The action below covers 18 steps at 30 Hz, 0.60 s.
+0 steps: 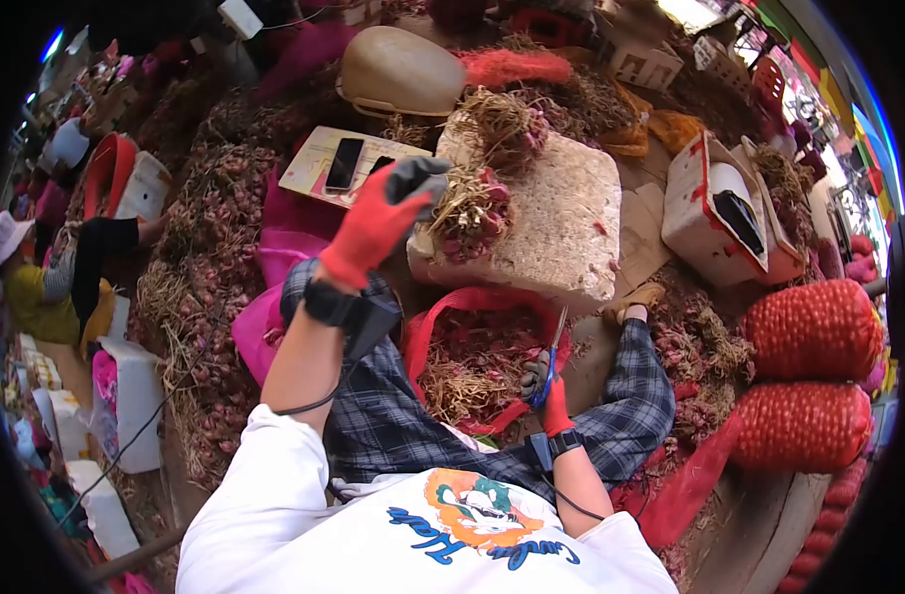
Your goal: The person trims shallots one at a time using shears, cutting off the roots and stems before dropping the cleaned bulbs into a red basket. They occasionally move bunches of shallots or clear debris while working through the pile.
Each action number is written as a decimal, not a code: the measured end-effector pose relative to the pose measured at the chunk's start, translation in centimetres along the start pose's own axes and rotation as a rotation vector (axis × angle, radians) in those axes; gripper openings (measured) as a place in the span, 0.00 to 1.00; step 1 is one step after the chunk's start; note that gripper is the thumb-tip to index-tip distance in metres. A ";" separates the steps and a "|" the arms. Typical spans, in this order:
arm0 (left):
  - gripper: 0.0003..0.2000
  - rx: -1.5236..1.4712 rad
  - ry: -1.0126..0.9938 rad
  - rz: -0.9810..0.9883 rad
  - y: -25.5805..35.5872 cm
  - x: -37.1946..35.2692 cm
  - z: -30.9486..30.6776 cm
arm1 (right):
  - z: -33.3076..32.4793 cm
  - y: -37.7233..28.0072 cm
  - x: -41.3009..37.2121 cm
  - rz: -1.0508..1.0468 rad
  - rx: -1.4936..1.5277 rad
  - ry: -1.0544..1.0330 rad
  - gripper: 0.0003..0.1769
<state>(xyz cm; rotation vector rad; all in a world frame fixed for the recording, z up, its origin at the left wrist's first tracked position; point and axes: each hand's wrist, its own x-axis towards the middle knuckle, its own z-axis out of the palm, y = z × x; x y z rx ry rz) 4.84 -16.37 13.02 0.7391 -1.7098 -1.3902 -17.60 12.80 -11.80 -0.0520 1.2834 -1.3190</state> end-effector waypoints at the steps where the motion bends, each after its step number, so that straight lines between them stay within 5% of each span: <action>1: 0.14 0.141 -0.038 0.052 -2.9 1.7 1.9 | -0.4 0.5 0.6 -0.017 -0.030 -0.002 0.25; 4: 0.19 0.639 -0.055 0.247 -7.8 5.4 7.0 | -0.3 0.4 0.9 0.001 -0.015 -0.022 0.15; 6: 0.21 0.936 -0.110 0.258 -10.7 7.3 9.5 | 0.5 -0.5 -1.0 -0.071 -0.056 -0.101 0.19; 9: 0.21 1.528 -0.208 -0.009 -13.0 9.7 11.6 | 0.1 -0.6 -1.6 -0.072 -0.089 -0.064 0.16; 11: 0.20 1.519 -0.365 -0.242 -10.7 11.5 12.1 | 0.1 -1.0 -2.0 -0.050 -0.054 -0.062 0.14; 15: 0.20 1.347 -0.293 -0.045 -10.8 14.6 10.7 | 0.4 -1.8 -1.4 -0.113 -0.050 -0.034 0.11; 17: 0.23 1.073 -0.165 0.094 -11.1 15.7 9.6 | 0.3 -1.9 -0.9 -0.119 -0.040 -0.041 0.11; 18: 0.22 0.900 -0.266 0.045 -11.0 17.0 9.1 | 0.4 -2.1 -0.9 -0.120 -0.037 -0.046 0.11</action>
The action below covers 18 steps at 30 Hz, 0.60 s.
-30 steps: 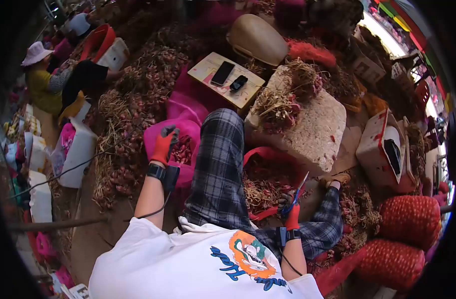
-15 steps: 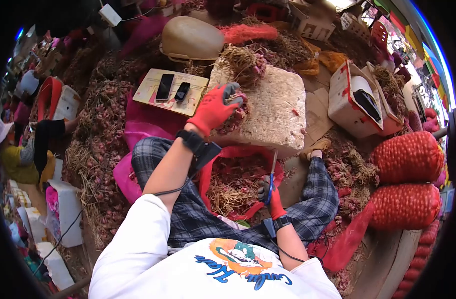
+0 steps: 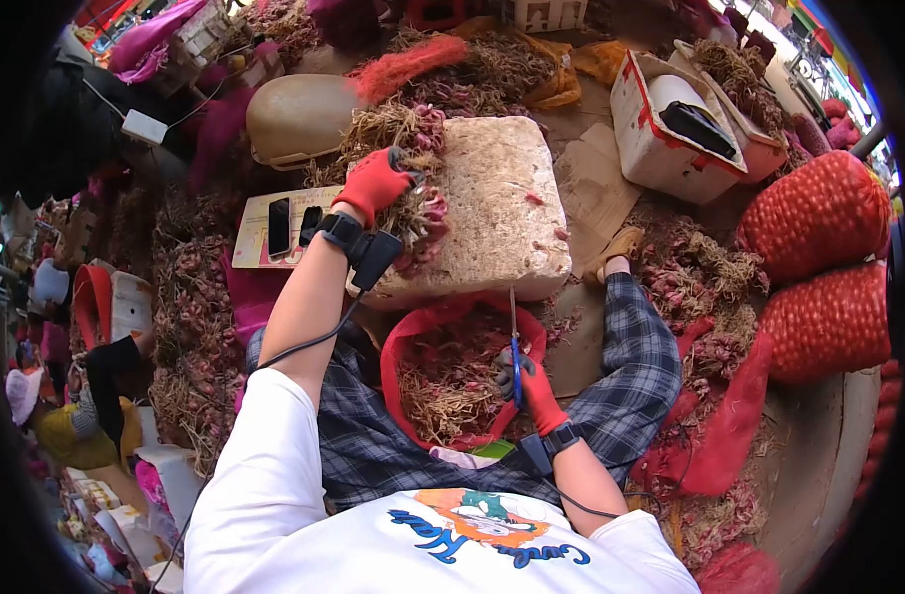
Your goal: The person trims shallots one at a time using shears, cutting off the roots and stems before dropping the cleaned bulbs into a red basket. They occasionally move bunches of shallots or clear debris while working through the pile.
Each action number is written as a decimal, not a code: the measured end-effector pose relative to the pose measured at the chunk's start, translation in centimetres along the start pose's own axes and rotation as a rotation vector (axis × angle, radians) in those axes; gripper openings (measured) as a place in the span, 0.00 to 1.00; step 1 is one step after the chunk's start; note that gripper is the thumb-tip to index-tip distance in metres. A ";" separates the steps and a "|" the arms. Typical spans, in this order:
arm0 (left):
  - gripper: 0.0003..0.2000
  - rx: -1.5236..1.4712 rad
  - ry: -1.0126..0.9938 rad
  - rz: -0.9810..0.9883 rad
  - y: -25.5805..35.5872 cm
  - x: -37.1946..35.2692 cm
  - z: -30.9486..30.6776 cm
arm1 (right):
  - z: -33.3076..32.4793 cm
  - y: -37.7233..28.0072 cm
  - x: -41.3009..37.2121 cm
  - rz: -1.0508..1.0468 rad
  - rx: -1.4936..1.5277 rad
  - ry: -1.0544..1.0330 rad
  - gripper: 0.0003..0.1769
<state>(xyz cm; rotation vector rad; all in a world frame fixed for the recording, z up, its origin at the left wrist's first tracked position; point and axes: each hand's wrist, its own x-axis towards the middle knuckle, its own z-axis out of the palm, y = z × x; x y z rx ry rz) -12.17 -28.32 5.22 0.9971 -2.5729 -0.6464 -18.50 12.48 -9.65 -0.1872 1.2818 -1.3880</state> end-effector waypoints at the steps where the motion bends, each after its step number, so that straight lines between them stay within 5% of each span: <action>1: 0.20 -0.251 -0.014 0.014 -0.5 0.3 -0.2 | 0.1 -0.3 -0.1 -0.008 -0.008 -0.020 0.12; 3: 0.16 -0.763 -0.042 0.036 -1.0 0.7 -0.4 | 0.1 -1.0 -0.6 -0.024 -0.036 -0.059 0.14; 7: 0.13 -1.161 -0.188 -0.309 -1.7 -3.9 2.0 | -0.4 -0.4 0.3 -0.134 -0.121 -0.227 0.16; 10: 0.13 -1.072 -0.304 -0.605 -3.4 -7.2 5.0 | 2.2 -3.9 0.2 -0.196 -0.359 -0.251 0.18; 12: 0.13 -0.767 -0.369 -0.150 -3.7 -8.0 4.4 | 5.4 -7.7 -0.1 -0.194 -0.596 -0.199 0.20; 13: 0.14 -0.769 -0.393 -0.171 -3.5 -8.1 4.2 | 7.5 -10.1 -0.4 -0.288 -0.737 -0.085 0.22; 16: 0.15 -0.900 -0.400 -0.307 -2.3 -8.8 4.0 | 10.0 -10.8 4.7 -0.285 -0.064 -0.254 0.22; 18: 0.15 -1.186 -0.348 -0.465 -0.9 -9.7 3.7 | 12.3 -12.3 7.8 -0.581 -0.182 -0.205 0.23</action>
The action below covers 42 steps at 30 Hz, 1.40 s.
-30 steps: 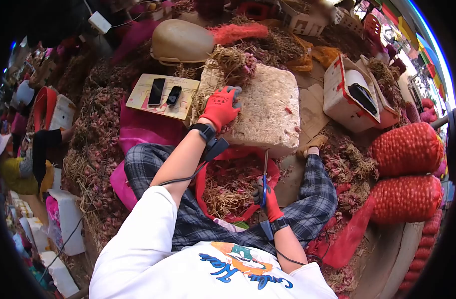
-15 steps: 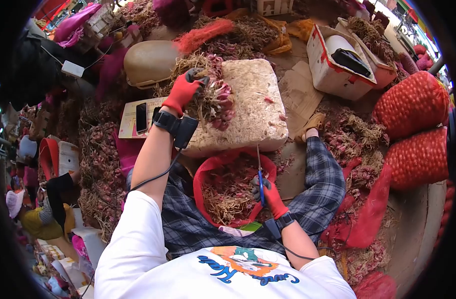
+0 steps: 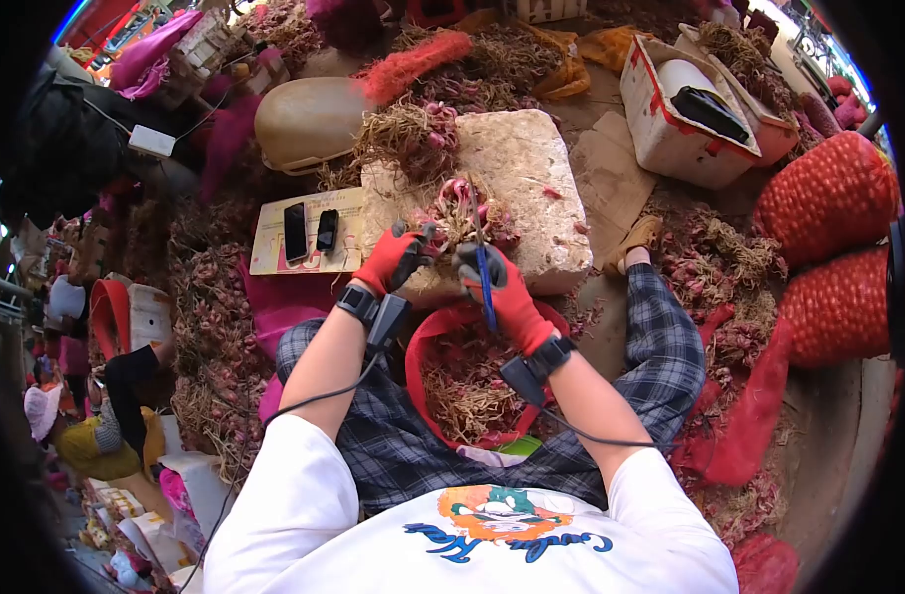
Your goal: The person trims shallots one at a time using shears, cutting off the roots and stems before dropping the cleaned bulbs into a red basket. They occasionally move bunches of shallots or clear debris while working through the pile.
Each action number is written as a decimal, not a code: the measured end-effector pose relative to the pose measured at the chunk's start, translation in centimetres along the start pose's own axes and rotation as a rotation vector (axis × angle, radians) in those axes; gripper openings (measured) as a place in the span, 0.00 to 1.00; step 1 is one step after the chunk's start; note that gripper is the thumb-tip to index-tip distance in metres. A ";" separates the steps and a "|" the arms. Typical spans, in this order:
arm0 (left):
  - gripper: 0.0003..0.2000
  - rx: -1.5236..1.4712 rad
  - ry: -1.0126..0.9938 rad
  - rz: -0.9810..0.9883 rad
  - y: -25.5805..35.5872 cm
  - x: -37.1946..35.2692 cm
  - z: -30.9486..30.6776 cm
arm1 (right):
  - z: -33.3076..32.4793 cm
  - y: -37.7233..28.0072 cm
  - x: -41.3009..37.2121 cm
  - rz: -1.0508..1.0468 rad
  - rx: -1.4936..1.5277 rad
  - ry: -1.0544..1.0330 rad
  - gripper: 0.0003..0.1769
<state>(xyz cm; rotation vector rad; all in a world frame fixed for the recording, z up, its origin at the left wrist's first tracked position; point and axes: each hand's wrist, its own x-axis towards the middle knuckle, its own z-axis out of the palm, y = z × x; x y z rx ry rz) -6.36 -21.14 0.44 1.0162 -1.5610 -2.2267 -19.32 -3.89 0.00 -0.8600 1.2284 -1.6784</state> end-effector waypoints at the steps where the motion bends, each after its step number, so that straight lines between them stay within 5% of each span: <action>1: 0.14 0.229 0.005 0.103 -0.4 -0.2 -0.1 | 0.4 0.4 1.6 -0.136 -0.076 0.021 0.24; 2: 0.14 0.459 0.035 0.204 -0.9 -0.4 -0.2 | 0.5 1.0 2.9 -0.137 -0.159 0.023 0.26; 4: 0.14 0.430 0.191 0.249 -1.4 0.0 0.2 | 0.7 2.2 4.7 -0.133 -0.331 0.021 0.28; 6: 0.15 0.010 0.334 0.168 -1.0 0.5 0.5 | 1.0 2.8 5.5 -0.089 -0.738 0.047 0.31; 7: 0.15 0.051 0.345 0.261 -1.1 0.6 0.7 | 1.0 2.8 5.8 -0.066 -0.946 0.062 0.32; 9: 0.15 0.133 0.368 0.444 -1.6 0.5 0.8 | 1.0 3.3 6.4 -0.087 -0.754 0.129 0.32; 10: 0.13 0.101 0.416 0.377 -2.0 0.7 0.1 | 0.8 4.2 7.0 -0.116 -0.641 0.140 0.32; 12: 0.12 0.490 0.223 0.340 -1.7 -0.4 -2.5 | 0.4 5.6 7.5 -0.182 -0.333 0.068 0.29; 14: 0.12 0.644 0.133 0.298 -0.8 -0.5 -3.6 | -0.2 4.4 6.4 0.043 -0.001 0.065 0.24; 17: 0.14 0.513 0.168 0.167 -0.3 -2.1 -2.5 | -0.2 0.8 1.3 0.229 0.336 -0.017 0.16; 18: 0.14 0.057 0.211 0.066 0.6 -2.7 -1.4 | -0.8 0.5 -0.4 0.327 0.311 -0.096 0.15; 21: 0.14 0.964 0.133 0.473 -0.5 -2.8 -3.7 | -0.4 -0.1 -4.8 0.663 0.108 -0.260 0.19; 22: 0.12 0.575 0.109 0.024 0.2 -2.4 -3.7 | 0.2 0.1 -5.3 0.767 0.084 -0.211 0.20; 25: 0.12 0.968 0.096 0.562 -0.5 -3.6 -3.4 | 1.3 1.8 -6.4 0.813 0.109 -0.222 0.20; 31: 0.15 -0.062 0.132 -0.059 -0.9 -3.0 -3.2 | 3.0 2.4 -5.3 0.795 0.210 -0.159 0.25; 34: 0.14 -0.041 0.093 0.060 -1.7 -2.5 -3.4 | 3.0 1.8 -5.4 0.749 0.216 -0.187 0.28; 37: 0.13 -0.552 -0.006 -0.108 -1.7 -2.2 -3.7 | 2.8 1.8 -5.8 0.787 0.224 -0.185 0.29; 42: 0.12 -0.633 0.123 -0.135 -1.4 -2.1 -3.1 | 2.4 1.2 -7.1 0.760 0.243 -0.182 0.25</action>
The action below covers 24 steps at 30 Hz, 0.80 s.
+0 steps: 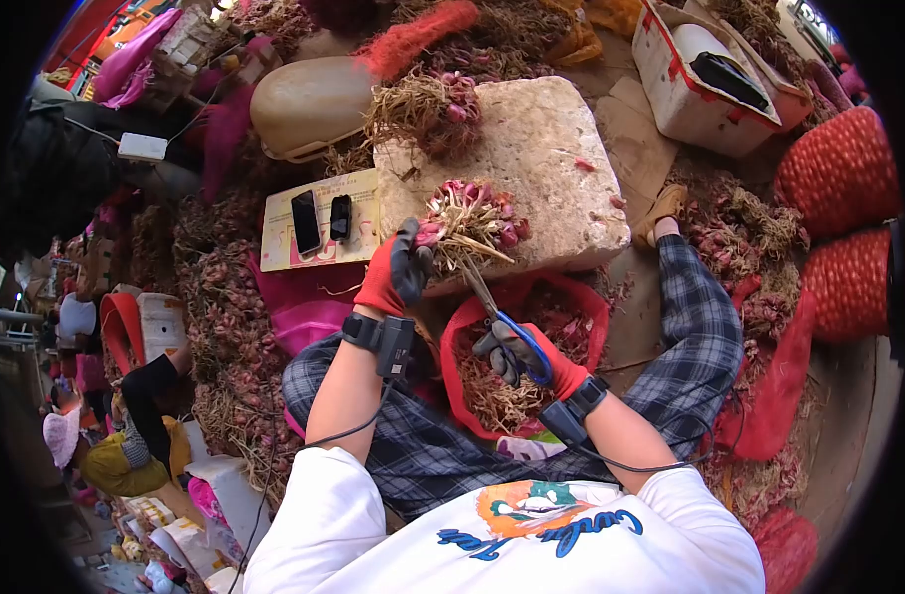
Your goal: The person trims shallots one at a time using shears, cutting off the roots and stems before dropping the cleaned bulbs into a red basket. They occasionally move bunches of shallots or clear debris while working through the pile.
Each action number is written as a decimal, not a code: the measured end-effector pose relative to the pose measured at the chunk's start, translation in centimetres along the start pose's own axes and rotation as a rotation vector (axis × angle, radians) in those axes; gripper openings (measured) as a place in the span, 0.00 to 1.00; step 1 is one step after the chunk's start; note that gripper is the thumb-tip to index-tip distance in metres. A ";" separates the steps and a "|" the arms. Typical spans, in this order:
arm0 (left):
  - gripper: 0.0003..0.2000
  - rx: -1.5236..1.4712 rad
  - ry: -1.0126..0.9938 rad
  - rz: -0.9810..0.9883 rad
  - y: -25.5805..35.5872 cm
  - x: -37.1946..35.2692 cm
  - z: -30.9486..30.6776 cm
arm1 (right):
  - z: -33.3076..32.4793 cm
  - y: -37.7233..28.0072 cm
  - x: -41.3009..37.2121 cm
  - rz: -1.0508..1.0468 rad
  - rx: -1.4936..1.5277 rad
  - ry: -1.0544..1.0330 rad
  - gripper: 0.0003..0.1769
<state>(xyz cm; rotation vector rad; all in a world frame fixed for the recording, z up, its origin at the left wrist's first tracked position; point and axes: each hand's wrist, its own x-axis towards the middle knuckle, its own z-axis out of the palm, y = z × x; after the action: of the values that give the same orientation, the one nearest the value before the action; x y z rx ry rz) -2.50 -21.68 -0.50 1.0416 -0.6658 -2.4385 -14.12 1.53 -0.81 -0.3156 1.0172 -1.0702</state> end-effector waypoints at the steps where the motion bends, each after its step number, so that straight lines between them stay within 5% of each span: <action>1: 0.11 -0.011 -0.002 -0.007 -0.1 0.0 -0.1 | 0.2 0.0 -0.1 -0.009 0.009 -0.002 0.25; 13: 0.10 -0.010 0.045 -0.018 -0.6 -1.8 2.1 | 1.1 0.0 3.3 -0.075 0.155 -0.014 0.29; 16: 0.12 0.151 0.115 0.169 -1.7 -2.8 3.5 | 2.3 0.1 4.4 -0.151 0.319 0.108 0.26; 18: 0.13 0.760 0.150 0.538 -2.8 -1.8 1.8 | 3.4 0.2 4.9 -0.181 0.411 0.120 0.25; 20: 0.14 0.602 0.127 0.350 -2.9 -1.3 0.6 | 4.1 0.3 5.1 -0.214 0.505 0.132 0.23; 24: 0.14 0.681 0.173 0.390 -2.5 -1.7 1.7 | 3.1 -0.6 5.2 -0.165 0.503 0.093 0.25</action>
<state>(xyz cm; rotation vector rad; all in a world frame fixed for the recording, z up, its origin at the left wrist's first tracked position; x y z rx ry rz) -3.14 -18.27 0.08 1.1956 -1.5328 -1.7855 -11.42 -3.88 -1.60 0.0621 0.7778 -1.4592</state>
